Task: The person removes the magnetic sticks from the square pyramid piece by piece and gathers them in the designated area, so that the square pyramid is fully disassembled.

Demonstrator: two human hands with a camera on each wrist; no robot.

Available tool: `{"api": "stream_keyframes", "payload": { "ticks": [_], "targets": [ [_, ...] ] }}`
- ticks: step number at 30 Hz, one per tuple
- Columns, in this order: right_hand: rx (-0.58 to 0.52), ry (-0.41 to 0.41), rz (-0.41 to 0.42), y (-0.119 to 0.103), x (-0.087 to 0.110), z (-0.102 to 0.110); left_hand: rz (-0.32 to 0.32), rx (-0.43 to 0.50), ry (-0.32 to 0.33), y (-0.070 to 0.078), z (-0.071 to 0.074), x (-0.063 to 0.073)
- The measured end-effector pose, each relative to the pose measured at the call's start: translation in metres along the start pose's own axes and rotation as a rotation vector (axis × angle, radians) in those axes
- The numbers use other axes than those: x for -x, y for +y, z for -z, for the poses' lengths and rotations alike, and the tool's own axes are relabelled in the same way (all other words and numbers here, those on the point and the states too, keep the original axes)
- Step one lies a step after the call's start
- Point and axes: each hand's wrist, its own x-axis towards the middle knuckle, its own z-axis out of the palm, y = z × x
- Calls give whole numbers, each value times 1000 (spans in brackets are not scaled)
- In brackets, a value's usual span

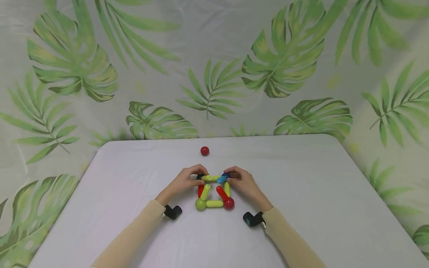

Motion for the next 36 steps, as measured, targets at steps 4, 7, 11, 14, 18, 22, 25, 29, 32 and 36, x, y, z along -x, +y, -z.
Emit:
{"api": "stream_keyframes", "payload": {
  "ticks": [4, 7, 11, 14, 18, 22, 25, 29, 32, 36],
  "targets": [
    [-16, -11, 2, 1, 1, -1, -68, -103, 41, 0, -4, -2],
    [-11, -12, 10, 1, 2, -1, -84, -165, 68, 1, -5, -4],
    [-5, -9, 7, 0, 1, -2, -63, -164, 106, 3, -2, -5],
    [-1, -8, 9, -1, 2, -2, -36, -126, 137, 2, 3, -5],
    [2, -10, 16, -1, 2, -2, 54, -95, 226, -9, 19, -6],
    [10, -2, 4, 0, 2, -2, 181, -153, 321, -26, 45, -11],
    [17, 5, 0, 1, 2, -1, 299, -212, 337, -38, 63, -16],
    [1, 2, -3, 0, 2, -1, 410, -271, 310, -50, 81, -21],
    [-15, -6, -12, -1, 2, -1, 431, -308, 281, -56, 87, -22],
    [-16, -13, -17, -1, 3, 0, 424, -318, 264, -61, 89, -24]
  ]
}}
